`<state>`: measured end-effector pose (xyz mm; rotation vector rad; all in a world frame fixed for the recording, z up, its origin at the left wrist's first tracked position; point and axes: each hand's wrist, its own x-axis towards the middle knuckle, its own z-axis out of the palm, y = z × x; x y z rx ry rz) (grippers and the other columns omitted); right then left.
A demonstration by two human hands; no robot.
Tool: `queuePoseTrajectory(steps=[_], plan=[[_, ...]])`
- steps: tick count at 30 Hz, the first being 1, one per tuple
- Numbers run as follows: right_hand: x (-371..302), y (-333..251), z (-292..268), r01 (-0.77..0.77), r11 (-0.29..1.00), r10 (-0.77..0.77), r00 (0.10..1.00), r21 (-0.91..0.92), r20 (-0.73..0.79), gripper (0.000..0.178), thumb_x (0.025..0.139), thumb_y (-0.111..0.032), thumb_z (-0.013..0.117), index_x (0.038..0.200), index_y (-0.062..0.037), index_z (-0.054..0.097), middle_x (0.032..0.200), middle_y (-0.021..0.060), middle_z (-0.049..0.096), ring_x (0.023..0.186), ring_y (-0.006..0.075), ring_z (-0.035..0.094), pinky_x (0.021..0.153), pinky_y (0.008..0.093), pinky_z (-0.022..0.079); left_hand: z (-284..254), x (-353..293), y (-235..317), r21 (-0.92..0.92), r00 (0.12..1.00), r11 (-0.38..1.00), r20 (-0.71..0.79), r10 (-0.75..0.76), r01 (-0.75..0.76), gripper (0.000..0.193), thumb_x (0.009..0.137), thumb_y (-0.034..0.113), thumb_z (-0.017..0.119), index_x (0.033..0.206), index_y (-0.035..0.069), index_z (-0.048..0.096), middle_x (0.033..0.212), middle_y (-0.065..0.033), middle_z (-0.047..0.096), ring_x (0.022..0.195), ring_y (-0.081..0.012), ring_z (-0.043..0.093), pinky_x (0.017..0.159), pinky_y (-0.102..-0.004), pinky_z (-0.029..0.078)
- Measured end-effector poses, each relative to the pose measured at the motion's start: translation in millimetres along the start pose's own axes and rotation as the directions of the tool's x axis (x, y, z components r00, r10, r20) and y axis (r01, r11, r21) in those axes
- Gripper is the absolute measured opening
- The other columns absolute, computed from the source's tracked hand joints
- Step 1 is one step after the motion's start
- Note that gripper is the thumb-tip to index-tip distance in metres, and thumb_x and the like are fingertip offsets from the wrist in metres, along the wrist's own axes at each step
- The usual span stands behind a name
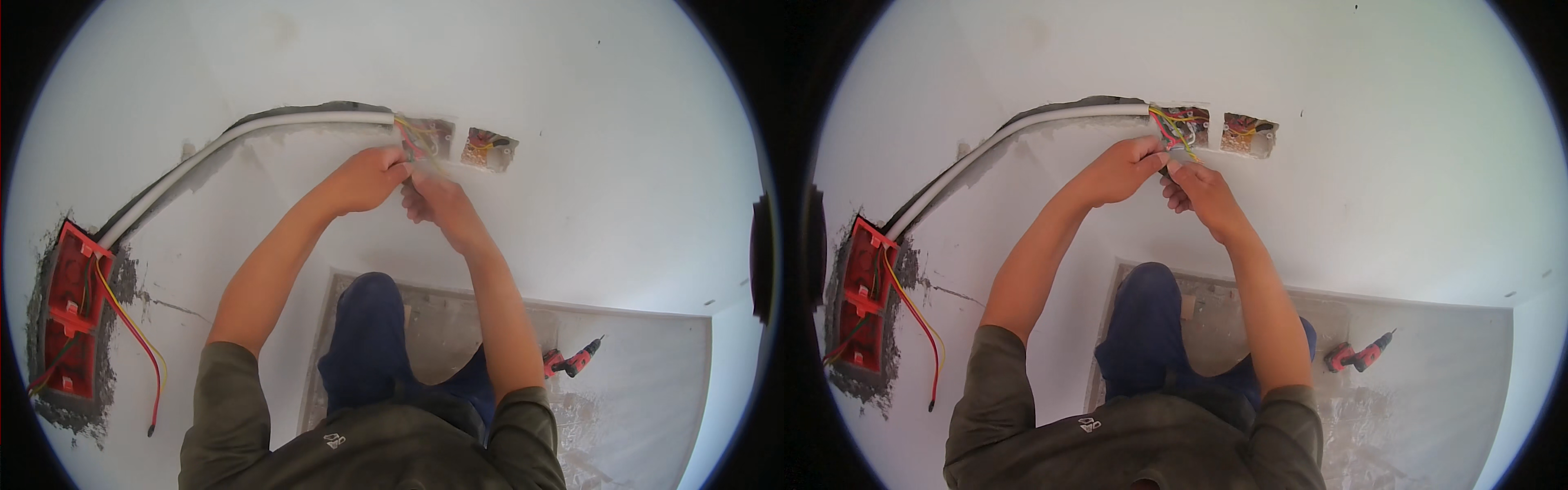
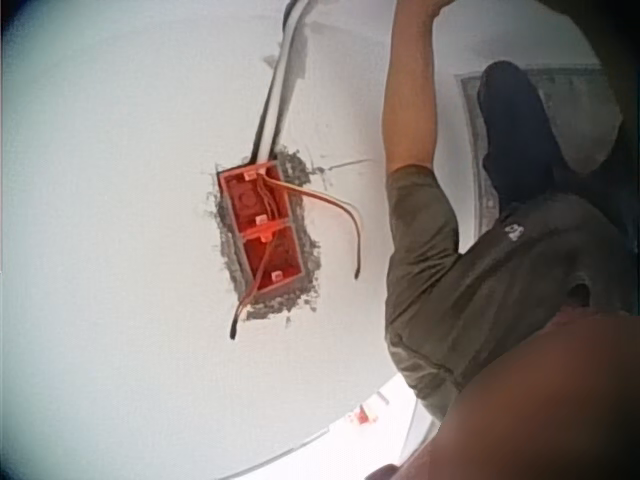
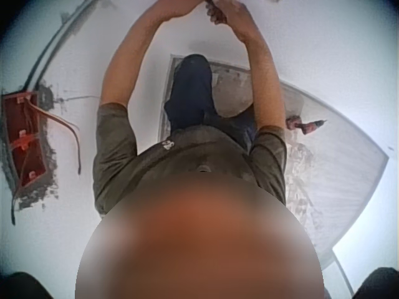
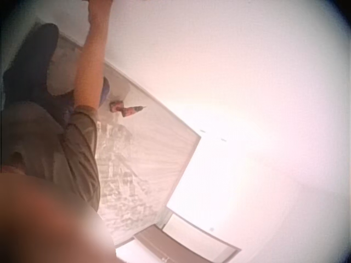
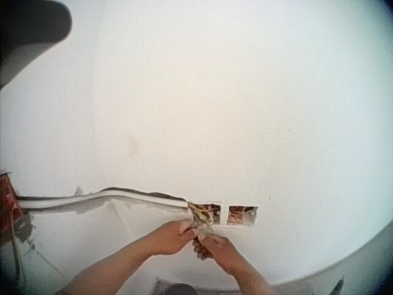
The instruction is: Installing and connecting electrical wires in a wall during a renovation.
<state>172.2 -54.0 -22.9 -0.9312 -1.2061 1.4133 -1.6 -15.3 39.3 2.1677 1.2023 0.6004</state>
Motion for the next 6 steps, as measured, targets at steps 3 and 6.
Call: queuePoseTrajectory(steps=[3, 6], plan=[[4.0, 5.4, -7.4, 0.020, 1.000, -0.020, 0.998, -0.009, 0.051, 0.046, 0.098, -0.042, 0.053, 0.081, 0.0000, 0.061, 0.080, 0.0092, 0.063, 0.069, 0.0150, 0.059, 0.064, 0.0280, 0.048, 1.2, -1.0, 5.2, -0.088, 0.999, 0.996, 0.046, -0.005, 0.009, 0.027, 0.097, 0.023, 0.050, 0.100, -0.002, 0.061, 0.092, -0.0137, 0.065, 0.082, -0.0226, 0.057, 0.076, -0.0344, 0.046], [8.3, 16.6, -9.4, 0.032, 0.999, -0.031, 0.996, -0.015, 0.080, 0.044, 0.099, -0.041, 0.053, 0.087, 0.0008, 0.063, 0.084, 0.0096, 0.065, 0.071, 0.0159, 0.060, 0.065, 0.0291, 0.049, 3.1, -1.2, 3.7, -0.101, 0.999, 0.994, 0.030, -0.025, 0.028, 0.029, 0.098, 0.025, 0.050, 0.102, -0.001, 0.061, 0.095, -0.0138, 0.066, 0.084, -0.0247, 0.058, 0.078, -0.0365, 0.046]])
